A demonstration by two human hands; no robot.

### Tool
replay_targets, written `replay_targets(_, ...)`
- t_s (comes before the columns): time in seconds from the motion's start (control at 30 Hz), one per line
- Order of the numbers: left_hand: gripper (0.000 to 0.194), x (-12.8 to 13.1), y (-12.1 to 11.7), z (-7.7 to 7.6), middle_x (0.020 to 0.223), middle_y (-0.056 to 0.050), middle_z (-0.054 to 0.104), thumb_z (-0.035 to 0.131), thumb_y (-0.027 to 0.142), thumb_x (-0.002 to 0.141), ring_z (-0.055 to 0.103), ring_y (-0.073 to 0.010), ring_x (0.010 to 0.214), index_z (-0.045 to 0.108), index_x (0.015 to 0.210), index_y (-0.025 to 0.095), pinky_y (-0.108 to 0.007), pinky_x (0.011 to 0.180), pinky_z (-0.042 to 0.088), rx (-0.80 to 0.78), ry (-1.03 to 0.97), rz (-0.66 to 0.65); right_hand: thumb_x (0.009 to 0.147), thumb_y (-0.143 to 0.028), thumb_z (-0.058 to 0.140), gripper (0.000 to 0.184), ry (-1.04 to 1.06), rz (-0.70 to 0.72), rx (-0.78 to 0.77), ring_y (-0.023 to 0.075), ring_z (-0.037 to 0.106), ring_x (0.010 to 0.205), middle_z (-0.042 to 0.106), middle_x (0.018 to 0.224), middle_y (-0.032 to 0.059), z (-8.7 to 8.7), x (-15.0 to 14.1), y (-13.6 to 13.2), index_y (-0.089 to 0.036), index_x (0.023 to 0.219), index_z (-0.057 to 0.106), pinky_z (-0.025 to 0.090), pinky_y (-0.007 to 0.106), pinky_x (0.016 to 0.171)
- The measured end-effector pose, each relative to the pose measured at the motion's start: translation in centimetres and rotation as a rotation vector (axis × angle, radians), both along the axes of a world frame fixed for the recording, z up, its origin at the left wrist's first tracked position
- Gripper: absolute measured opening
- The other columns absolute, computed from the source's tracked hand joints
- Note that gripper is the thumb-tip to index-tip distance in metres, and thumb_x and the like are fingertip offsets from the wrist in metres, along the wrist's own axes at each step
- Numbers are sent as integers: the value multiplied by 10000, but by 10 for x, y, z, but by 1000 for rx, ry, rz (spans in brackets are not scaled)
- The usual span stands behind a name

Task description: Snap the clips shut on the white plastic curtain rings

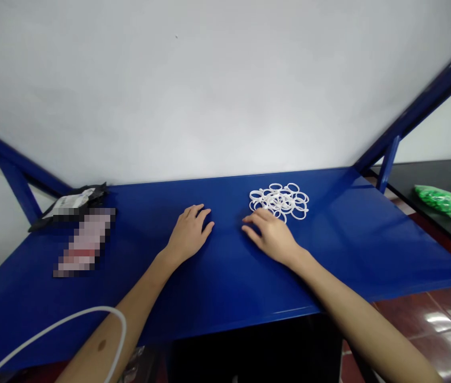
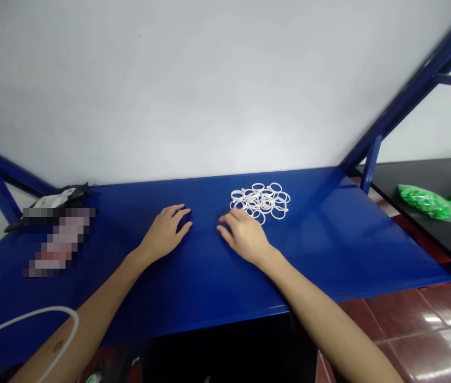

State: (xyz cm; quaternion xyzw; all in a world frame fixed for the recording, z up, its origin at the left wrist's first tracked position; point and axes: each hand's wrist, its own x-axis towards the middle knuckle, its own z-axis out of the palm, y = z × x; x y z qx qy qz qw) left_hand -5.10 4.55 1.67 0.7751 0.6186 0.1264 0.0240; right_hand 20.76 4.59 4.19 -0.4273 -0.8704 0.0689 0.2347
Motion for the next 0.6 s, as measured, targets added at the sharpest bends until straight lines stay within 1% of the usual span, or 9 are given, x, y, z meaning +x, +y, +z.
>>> replay_targets(0.07,463,0,0,0,1467,-170,535,466,380,1007,441,-357,1390,592,1366,116,-530,1149,394,2,10,3,1001,-307,567,207,-54,127,-74,226,641,957,658,1050,98,-3,-8,-7,-173,1124,666,563,376,853)
replay_targets(0.13,458,1,0,0,1462,-170,540,467,377,1006,449,-358,1384,594,1361,117,-526,1140,402,8,17,3,987,-303,594,225,-86,171,-108,237,629,973,647,1066,107,-5,-12,-10,-160,1149,656,561,397,874)
replay_targets(0.3,435,2,-1,-1,1447,-157,558,481,367,998,472,-357,1368,601,1348,139,-537,1133,399,38,36,9,985,-299,598,248,-86,173,-146,248,618,995,635,1089,110,-5,-11,-8,-146,1174,646,562,411,882)
replay_targets(0.6,457,2,-1,2,1464,-161,543,461,372,1008,461,-359,1373,590,1368,122,-531,1139,397,11,77,4,978,-295,611,232,-91,171,-144,244,622,1000,634,1083,113,-3,-11,-10,-157,1161,649,560,408,889)
